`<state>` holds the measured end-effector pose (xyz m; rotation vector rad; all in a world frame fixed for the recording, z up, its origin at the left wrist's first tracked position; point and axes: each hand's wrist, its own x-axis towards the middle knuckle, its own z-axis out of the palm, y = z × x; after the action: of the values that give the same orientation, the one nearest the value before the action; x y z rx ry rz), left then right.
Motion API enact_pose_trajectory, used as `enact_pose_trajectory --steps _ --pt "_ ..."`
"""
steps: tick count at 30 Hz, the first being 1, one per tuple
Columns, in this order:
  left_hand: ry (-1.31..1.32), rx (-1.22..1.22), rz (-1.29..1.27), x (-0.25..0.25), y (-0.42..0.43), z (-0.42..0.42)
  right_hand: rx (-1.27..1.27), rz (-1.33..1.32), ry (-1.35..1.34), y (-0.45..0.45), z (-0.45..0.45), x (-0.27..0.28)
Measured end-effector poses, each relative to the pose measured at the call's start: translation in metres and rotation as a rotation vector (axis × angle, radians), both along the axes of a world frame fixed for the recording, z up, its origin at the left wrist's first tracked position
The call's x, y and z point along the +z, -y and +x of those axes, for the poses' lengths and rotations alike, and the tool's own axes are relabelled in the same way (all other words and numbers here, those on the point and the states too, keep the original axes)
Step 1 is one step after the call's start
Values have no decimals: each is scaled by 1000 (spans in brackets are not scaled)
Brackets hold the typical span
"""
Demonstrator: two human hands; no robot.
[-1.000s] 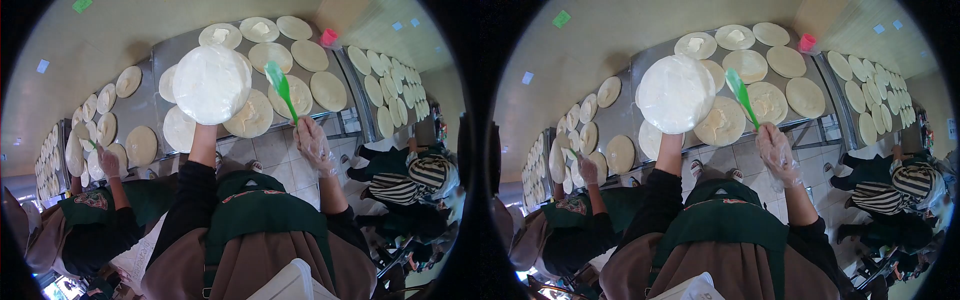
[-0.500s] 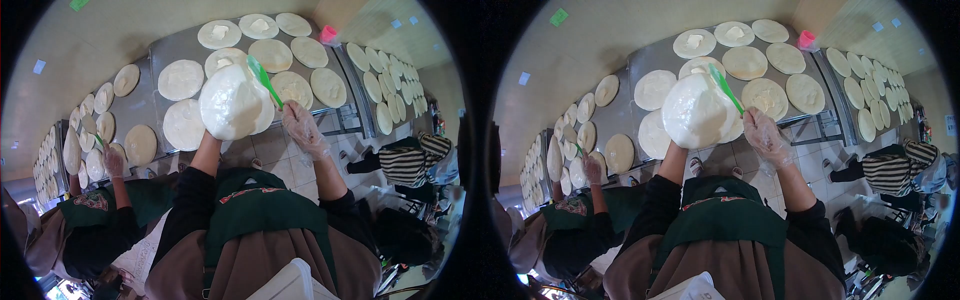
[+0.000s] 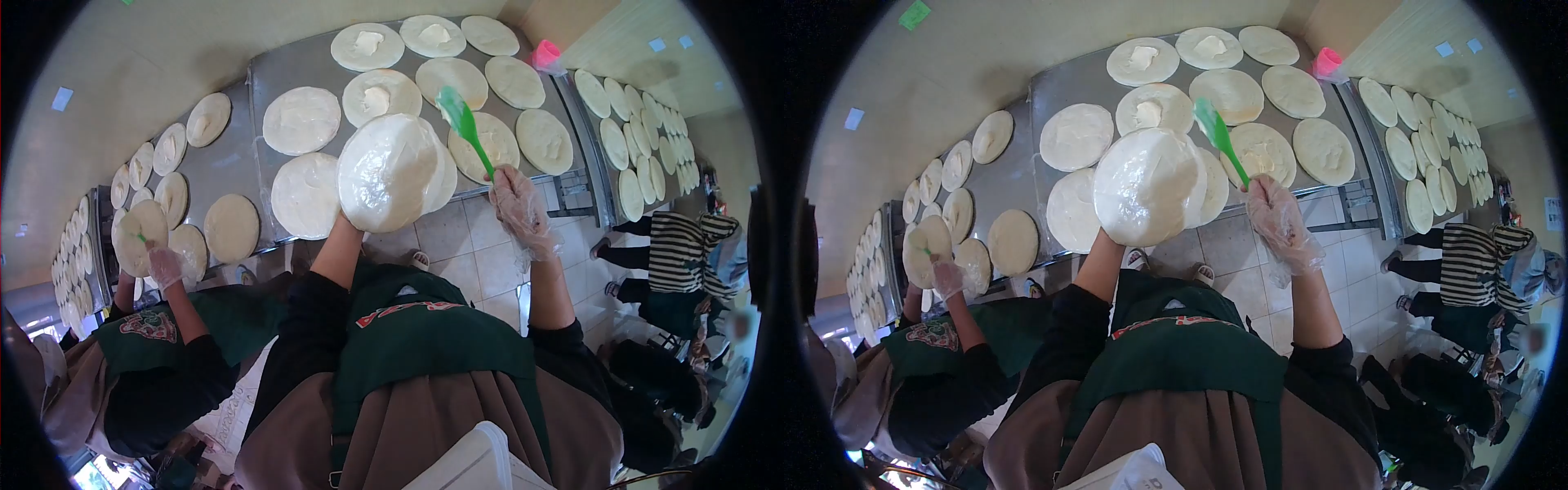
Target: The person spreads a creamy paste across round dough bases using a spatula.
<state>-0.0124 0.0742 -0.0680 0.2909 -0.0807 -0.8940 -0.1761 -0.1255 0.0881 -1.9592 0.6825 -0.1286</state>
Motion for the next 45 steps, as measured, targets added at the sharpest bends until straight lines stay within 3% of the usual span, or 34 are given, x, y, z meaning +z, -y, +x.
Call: enact_pose_trajectory --steps 6,7,9,13,15,19,21,22,24,28,30,31,33,45 --pt "39 -46 11 -2 -2 10 177 -89 76 -2 0 -24" --pt "34 -45 11 -3 -3 11 178 -88 72 -7 4 -14" --pt "70 -113 -9 -7 -4 14 258 -334 20 -18 13 15" --pt "-52 -198 -95 -5 -3 19 343 -402 -21 -35 27 33" --pt "505 -47 398 -25 1 27 491 -300 -19 -44 35 35" --pt "278 -68 209 -37 0 41 573 -185 101 -58 39 33" --pt "127 -70 89 -41 -8 47 346 152 14 -62 42 35" --pt "56 -69 28 -42 -13 52 357 156 14 -63 44 35" --pt "-78 -70 -101 -34 -22 69 25 388 -35 -64 49 37" --pt "-2 116 17 -17 -44 123 -169 505 111 -58 56 29" --pt "256 232 132 -30 -55 167 -216 543 134 -53 57 16" --pt "260 234 130 -19 -58 179 -269 577 153 -51 59 11" --pt "-9 462 2 1 -62 208 -317 595 144 -55 60 5" --pt "-67 543 30 -42 -35 397 -584 529 160 -91 74 -1"
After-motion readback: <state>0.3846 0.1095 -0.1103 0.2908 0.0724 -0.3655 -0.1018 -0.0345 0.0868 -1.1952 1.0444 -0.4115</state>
